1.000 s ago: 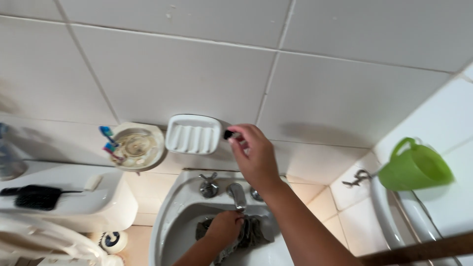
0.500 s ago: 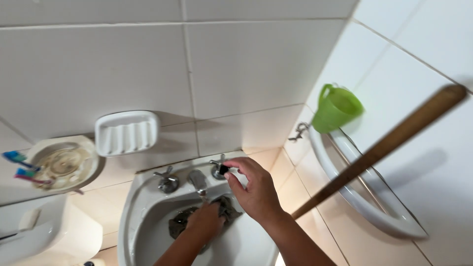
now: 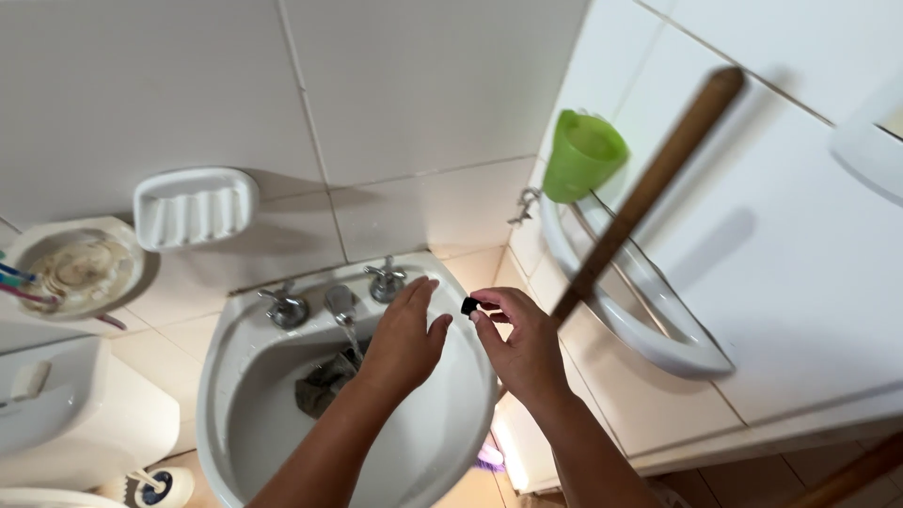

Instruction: Washing a cleaning cloth in a bathroom sink and tidying the sink area.

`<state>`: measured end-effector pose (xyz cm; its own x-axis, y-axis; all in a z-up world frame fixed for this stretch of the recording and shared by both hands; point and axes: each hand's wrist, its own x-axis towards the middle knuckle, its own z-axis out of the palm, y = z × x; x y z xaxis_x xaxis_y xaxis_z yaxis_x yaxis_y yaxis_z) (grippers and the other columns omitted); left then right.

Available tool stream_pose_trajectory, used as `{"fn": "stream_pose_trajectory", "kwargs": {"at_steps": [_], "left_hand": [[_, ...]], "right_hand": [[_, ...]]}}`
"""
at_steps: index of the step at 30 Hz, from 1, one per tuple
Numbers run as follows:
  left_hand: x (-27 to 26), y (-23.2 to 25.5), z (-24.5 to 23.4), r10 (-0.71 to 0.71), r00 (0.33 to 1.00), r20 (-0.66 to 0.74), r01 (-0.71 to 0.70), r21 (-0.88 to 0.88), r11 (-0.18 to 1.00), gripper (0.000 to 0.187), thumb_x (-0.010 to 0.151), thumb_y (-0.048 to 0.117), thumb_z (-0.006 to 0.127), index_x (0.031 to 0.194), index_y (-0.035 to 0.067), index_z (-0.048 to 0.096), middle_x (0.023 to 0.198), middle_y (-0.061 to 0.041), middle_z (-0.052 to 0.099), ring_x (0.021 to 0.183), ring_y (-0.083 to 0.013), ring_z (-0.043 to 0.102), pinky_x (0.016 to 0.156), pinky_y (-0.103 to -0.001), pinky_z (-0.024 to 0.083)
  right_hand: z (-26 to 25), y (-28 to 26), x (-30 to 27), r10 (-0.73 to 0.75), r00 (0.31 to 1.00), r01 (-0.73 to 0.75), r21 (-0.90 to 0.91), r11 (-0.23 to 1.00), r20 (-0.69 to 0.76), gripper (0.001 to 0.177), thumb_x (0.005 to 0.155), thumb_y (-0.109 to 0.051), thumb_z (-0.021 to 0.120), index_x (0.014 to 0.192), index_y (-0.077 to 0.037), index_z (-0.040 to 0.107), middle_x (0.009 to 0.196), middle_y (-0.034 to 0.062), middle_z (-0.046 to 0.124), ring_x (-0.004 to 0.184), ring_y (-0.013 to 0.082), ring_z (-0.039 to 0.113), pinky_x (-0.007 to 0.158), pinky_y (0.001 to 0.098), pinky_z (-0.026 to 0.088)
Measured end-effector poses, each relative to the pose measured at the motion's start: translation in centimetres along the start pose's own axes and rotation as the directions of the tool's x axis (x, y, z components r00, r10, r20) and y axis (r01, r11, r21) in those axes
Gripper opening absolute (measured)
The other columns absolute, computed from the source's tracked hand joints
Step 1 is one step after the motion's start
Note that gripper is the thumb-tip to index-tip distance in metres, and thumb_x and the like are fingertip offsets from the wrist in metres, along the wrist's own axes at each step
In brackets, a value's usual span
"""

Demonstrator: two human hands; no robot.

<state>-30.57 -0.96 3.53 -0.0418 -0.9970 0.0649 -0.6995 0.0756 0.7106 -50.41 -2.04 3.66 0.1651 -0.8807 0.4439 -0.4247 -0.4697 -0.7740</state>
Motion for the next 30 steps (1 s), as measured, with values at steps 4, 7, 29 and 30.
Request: {"fn": "stream_pose_trajectory", "kwargs": {"at_steps": [4,7,29,30], "left_hand": [[-1.9,4.4,3.3,0.04,0.999,0.016,-0.039,-0.012,0.999,0.058,0.111,0.024,0.063,0.162,-0.002,0.054,0.164,-0.027,0.054,0.156,-0.0443,0.052,0.125,-0.055,0.047],[-3.4,7.7,7.1,0.107,0.994,0.022,-0.106,-0.039,0.994,0.056,0.109,0.024,0.066,0.159,0.0,0.057,0.158,-0.027,0.059,0.147,-0.0467,0.059,0.12,-0.057,0.052],[-11.0,31.0,30.0,0.657,0.668,0.348,-0.668,-0.108,0.736,0.04,0.107,0.014,0.066,0.145,0.002,0.069,0.129,-0.023,0.076,0.115,-0.0432,0.078,0.095,-0.049,0.064],[-10.9,31.3,30.7,0.635,0.666,0.391,-0.654,-0.101,0.749,0.043,0.107,0.013,0.066,0.149,0.001,0.067,0.134,-0.025,0.075,0.118,-0.0444,0.077,0.096,-0.05,0.064]], "right_hand": [[-3.7,1.2,-2.7,-0.008,1.0,0.008,-0.021,1.0,-0.017,0.024,0.1,-0.007,0.079,0.124,-0.01,0.081,0.114,0.0085,0.081,0.11,0.0288,0.082,0.092,0.0387,0.069],[-7.9,1.9,-5.9,-0.016,0.999,0.012,-0.09,0.996,-0.048,0.022,0.102,-0.009,0.079,0.124,-0.011,0.078,0.112,0.0063,0.079,0.109,0.0269,0.082,0.092,0.037,0.07],[-34.7,12.3,-26.5,0.357,0.855,-0.502,-0.427,0.752,-0.376,0.031,0.086,-0.012,0.087,0.116,-0.006,0.08,0.096,0.0159,0.079,0.086,0.0311,0.081,0.075,0.0447,0.07],[-35.0,13.3,-26.9,0.344,0.849,-0.508,-0.441,0.74,-0.401,0.034,0.087,-0.016,0.086,0.119,-0.007,0.078,0.097,0.0153,0.078,0.088,0.031,0.082,0.074,0.0459,0.069]]}}
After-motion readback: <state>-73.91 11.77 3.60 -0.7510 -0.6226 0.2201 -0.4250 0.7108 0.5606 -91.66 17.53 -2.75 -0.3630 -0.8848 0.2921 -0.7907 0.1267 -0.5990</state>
